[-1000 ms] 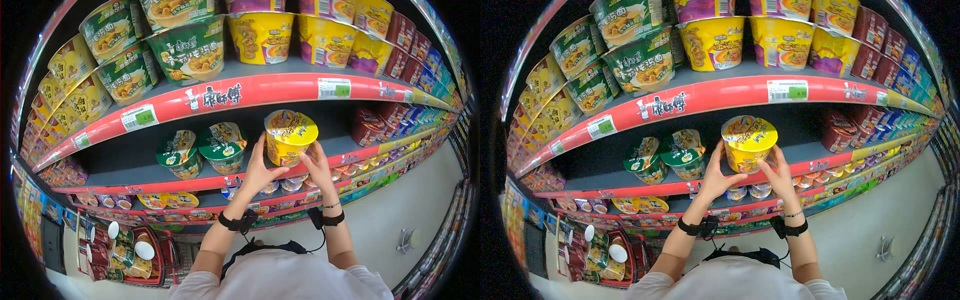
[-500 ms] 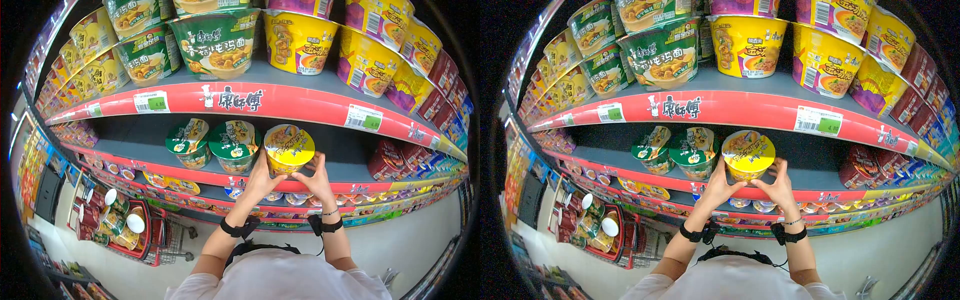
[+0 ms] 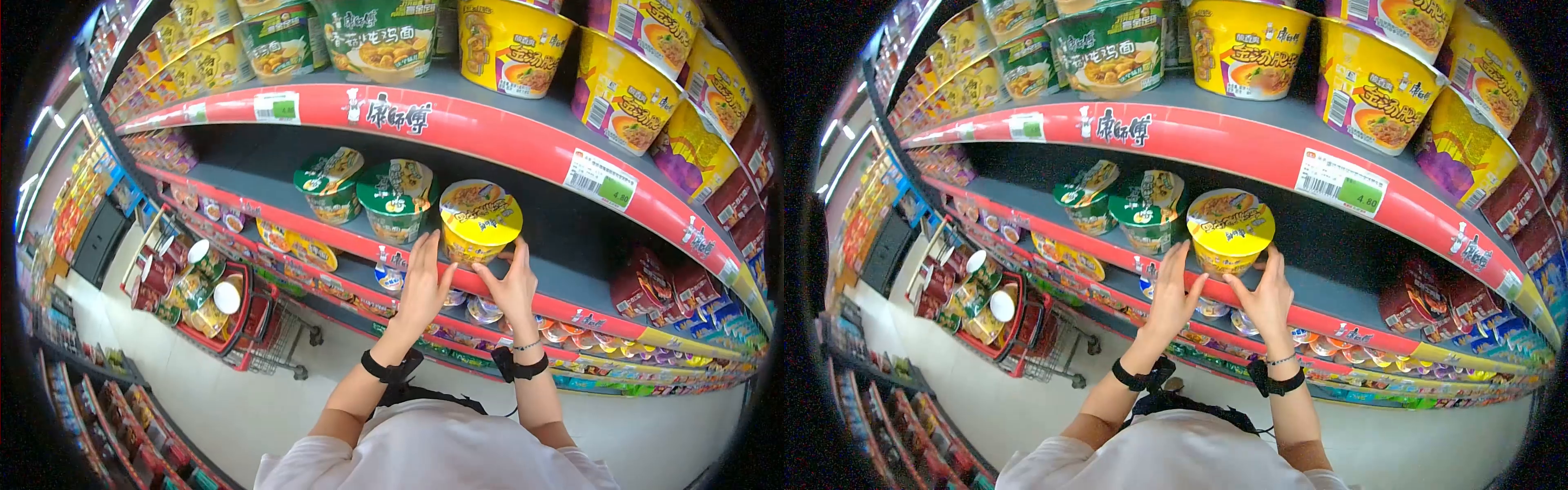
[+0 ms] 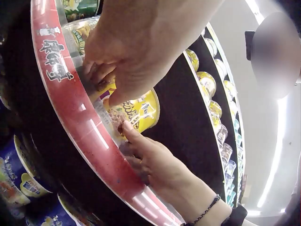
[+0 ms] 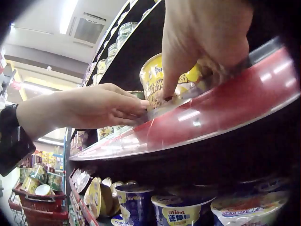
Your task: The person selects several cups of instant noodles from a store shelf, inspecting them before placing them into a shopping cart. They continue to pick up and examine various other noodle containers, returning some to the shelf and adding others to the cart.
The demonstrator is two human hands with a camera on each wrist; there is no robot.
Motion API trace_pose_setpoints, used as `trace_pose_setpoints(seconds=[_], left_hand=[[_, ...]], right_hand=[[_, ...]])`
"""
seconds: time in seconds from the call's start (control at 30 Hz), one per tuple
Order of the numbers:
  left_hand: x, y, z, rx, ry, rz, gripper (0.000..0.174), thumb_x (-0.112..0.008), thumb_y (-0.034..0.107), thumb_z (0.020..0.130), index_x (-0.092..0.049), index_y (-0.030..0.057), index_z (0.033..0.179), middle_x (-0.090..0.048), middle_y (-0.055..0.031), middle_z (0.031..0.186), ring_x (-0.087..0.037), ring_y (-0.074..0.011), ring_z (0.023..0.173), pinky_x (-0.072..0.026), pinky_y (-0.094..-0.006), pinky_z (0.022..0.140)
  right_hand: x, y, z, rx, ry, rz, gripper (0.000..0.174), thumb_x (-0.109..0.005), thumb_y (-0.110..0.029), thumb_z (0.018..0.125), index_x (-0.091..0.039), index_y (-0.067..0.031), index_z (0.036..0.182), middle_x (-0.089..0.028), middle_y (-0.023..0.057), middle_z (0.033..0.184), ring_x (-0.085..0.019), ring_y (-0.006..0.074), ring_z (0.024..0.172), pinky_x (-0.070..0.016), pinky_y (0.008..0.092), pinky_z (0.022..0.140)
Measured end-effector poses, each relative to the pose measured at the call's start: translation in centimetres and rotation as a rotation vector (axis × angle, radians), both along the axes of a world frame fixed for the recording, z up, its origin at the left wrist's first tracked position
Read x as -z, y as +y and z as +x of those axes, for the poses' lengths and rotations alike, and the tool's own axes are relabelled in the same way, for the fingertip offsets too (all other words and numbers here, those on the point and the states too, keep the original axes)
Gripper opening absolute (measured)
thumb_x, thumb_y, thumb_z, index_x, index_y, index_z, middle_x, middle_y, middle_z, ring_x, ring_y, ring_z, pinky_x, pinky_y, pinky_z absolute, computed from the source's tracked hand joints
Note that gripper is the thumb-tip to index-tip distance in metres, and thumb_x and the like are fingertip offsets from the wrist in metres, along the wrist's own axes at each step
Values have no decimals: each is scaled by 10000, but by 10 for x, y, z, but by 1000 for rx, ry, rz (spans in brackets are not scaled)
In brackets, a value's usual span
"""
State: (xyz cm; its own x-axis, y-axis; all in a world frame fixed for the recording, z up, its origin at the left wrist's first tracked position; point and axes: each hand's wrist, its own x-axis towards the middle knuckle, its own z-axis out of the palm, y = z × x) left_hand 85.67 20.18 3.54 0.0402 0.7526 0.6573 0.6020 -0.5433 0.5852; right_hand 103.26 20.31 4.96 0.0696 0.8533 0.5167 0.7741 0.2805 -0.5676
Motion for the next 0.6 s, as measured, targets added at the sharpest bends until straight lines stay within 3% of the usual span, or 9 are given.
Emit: trace_pose_setpoints(seconds=[0.13,0.17,0.27,0.33,0.43,0.6], left_hand=[[7,-33,-5,-47,16,-19,624,-658,75,840,-361,-59,1372,-460,-259,1333,-358,-436,1312,-353,-475,1055],[12,-44,-7,-50,-24,-43,620,-669,78,831,-381,-33,1368,-459,-228,1347,-352,-430,1318,-336,-485,1066],[39,-73,-18,-112,-25,-126,604,-681,93,822,-411,-17,1350,-456,-221,1348,-357,-424,1312,-332,-486,1069],[60,-92,-26,-107,-55,-198,569,-693,128,817,-449,-5,1314,-476,-213,1312,-380,-430,1276,-329,-491,1073],[101,-119,-34,-235,-3,-314,576,-709,178,811,-458,8,1301,-483,-205,1300,-360,-444,1280,-325,-498,1074],[116,-146,-72,-110,-6,-558,644,-703,281,836,-425,58,1372,-458,-212,1355,-349,-429,1302,-304,-513,1087]], right_hand=[[3,-1,-3,47,-46,63,870,-799,-372,712,-344,-1,1356,-541,172,1120,-617,317,952,-518,426,746],[1,-2,-4,31,-5,58,883,-796,-368,715,-332,3,1368,-512,204,1175,-575,357,1037,-500,426,827],[3,-1,-3,31,-33,199,876,-791,-358,727,-333,13,1375,-487,222,1226,-531,371,1113,-468,412,911],[6,2,-2,3,5,287,830,-790,-299,747,-348,12,1377,-464,219,1287,-491,349,1178,-429,409,975],[9,-3,-2,-137,331,319,621,-693,-142,843,-378,4,1358,-447,186,1328,-485,284,1186,-432,398,965],[31,-40,-45,-148,521,379,376,-570,1,894,-465,12,1255,-492,154,1263,-502,247,1129,-437,361,934]])
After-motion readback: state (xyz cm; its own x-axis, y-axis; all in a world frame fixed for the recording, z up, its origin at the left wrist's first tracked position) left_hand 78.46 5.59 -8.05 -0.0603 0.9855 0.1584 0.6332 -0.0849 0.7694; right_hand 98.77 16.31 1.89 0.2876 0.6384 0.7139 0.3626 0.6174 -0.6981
